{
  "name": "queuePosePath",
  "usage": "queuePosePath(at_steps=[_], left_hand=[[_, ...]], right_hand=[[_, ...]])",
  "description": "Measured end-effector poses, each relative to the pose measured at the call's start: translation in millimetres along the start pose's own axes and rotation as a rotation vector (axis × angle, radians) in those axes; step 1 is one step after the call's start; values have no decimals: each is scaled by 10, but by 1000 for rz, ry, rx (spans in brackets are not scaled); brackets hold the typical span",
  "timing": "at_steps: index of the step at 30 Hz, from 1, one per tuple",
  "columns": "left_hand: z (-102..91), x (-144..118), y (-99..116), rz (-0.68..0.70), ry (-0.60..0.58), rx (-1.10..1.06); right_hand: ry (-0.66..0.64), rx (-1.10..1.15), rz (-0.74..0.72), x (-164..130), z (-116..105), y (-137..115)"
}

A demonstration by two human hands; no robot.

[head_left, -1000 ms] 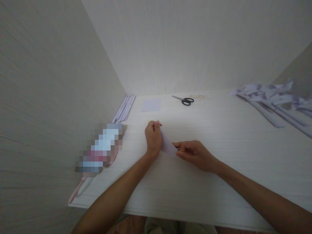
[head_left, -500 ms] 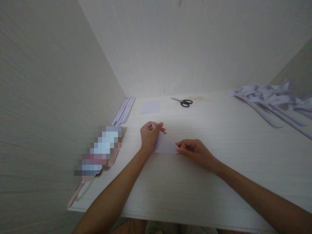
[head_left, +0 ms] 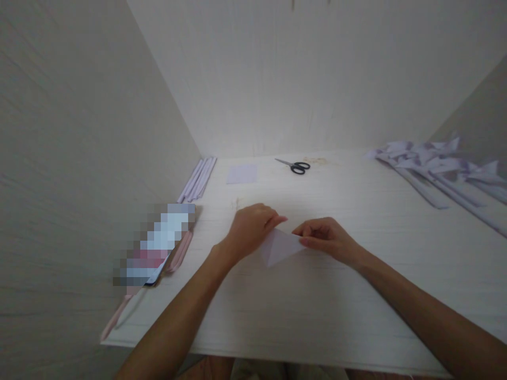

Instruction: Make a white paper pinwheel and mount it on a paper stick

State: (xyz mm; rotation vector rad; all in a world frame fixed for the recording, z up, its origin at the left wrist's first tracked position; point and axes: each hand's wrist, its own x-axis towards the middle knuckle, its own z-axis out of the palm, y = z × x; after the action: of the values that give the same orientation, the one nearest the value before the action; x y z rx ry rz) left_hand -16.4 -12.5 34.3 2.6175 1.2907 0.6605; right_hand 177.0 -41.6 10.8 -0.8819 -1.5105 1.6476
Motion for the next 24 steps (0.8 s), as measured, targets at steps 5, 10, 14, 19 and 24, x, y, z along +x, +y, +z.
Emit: queuePosePath(at_steps=[5,10,14,19,24], left_hand=[[124,-5,71,86,-37,81],[157,-7,59,-26,7,-80],[148,6,106,-100,-101,-312],[199,-10,155,-137,-192,-486],[351,-44,214,-280,-17,-578]], right_hand=[[90,-47,-33,11,-14,-17],[187,-21,-102,72,-54,74],[320,57,-126,102,-106,113],[550,243,-125,132,-140,70],[570,280,-8,141,-12,118]])
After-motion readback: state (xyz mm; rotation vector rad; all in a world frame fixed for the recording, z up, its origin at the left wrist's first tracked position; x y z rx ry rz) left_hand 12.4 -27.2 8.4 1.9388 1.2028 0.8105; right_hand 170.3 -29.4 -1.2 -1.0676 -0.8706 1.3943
